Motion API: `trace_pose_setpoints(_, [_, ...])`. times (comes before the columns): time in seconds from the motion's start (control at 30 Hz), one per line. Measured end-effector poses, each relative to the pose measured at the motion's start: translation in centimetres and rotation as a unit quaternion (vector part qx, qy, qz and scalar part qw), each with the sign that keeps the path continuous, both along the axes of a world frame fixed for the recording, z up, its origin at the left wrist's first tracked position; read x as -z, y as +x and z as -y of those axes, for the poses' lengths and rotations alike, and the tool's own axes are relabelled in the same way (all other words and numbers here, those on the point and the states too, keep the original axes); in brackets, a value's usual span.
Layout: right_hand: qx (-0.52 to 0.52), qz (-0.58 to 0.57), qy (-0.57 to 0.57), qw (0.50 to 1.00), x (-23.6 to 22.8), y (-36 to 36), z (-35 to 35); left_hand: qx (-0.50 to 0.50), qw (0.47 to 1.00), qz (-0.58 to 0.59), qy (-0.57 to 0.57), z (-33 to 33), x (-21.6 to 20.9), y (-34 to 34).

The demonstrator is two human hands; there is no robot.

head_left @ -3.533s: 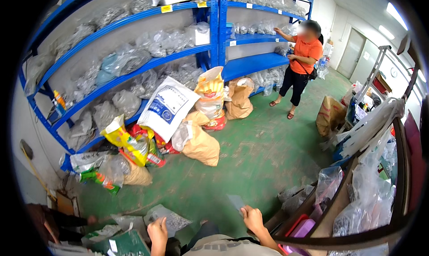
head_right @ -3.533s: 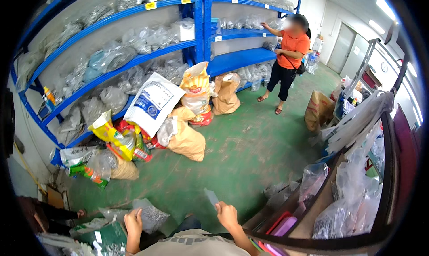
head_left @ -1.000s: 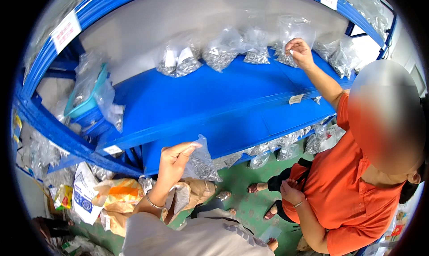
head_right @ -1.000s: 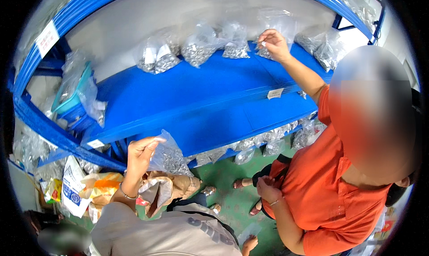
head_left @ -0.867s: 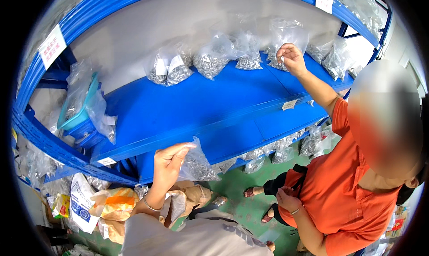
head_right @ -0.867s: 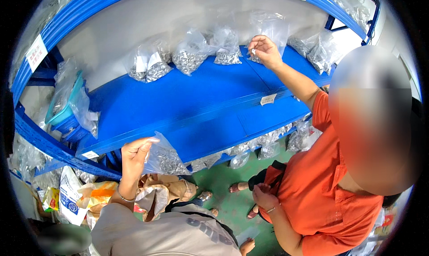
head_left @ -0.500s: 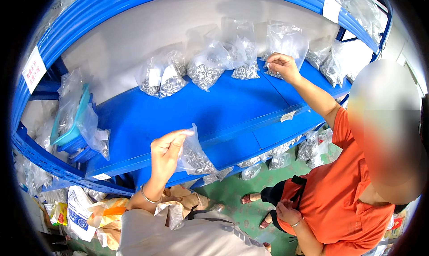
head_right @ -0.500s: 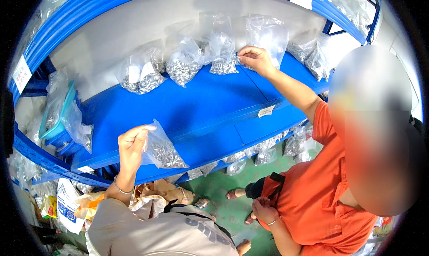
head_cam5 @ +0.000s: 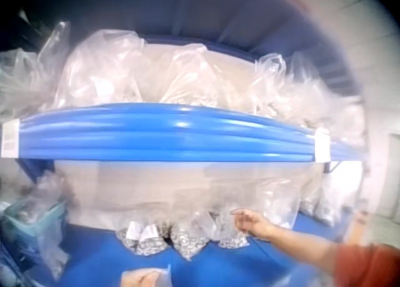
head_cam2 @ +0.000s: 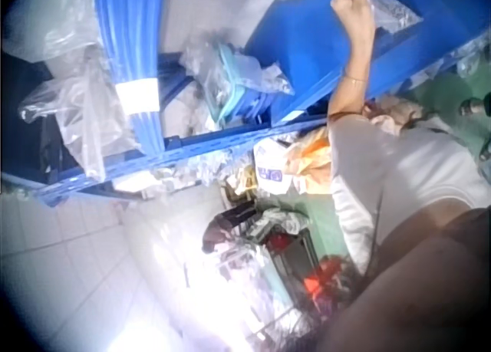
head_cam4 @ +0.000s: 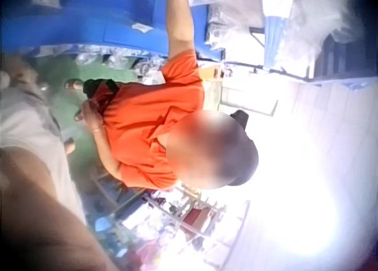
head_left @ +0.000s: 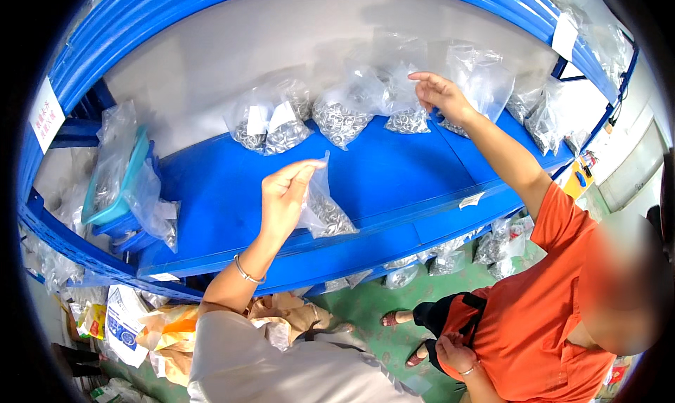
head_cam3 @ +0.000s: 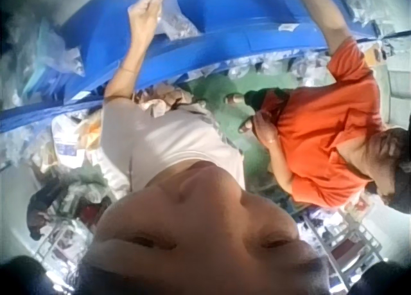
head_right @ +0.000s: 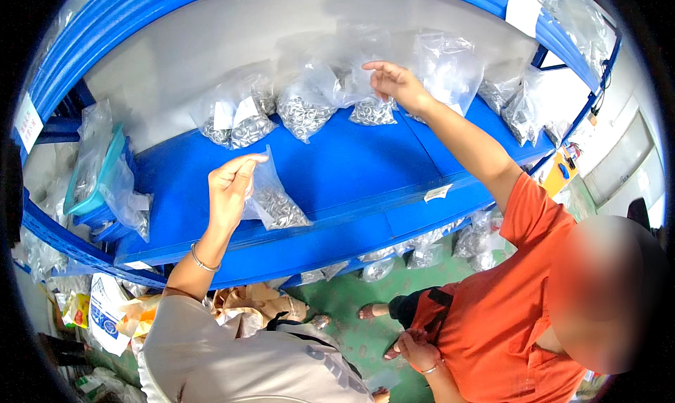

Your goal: The person retrieves a bag of small metal hooks from a shelf and pours them onto a green table. They then pick up the hooks one by one, inspect them, and place them into a pile on the table. The person continues this repetitive sorting process for the duration of the clip.

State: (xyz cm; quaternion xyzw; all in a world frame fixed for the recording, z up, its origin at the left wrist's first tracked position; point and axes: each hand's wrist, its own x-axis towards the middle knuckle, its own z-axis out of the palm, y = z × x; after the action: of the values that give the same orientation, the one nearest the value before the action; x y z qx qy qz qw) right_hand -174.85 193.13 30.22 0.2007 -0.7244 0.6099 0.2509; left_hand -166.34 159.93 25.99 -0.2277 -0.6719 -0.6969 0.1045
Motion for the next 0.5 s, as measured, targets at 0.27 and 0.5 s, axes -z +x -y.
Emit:
trace_pose_setpoints(0.27, [0.352,0.225,0.076,0.905,25.2,24.4,2.7,-0.031,0.999,-0.006,0.011,0.5,0.7,-3.9])
trace_pose_setpoints(0.5, [0.504,0.432,0.132,0.736,38.8,45.2,4.4,-0.042,0.999,-0.022,0.012,-0.2,1.2,-6.8])
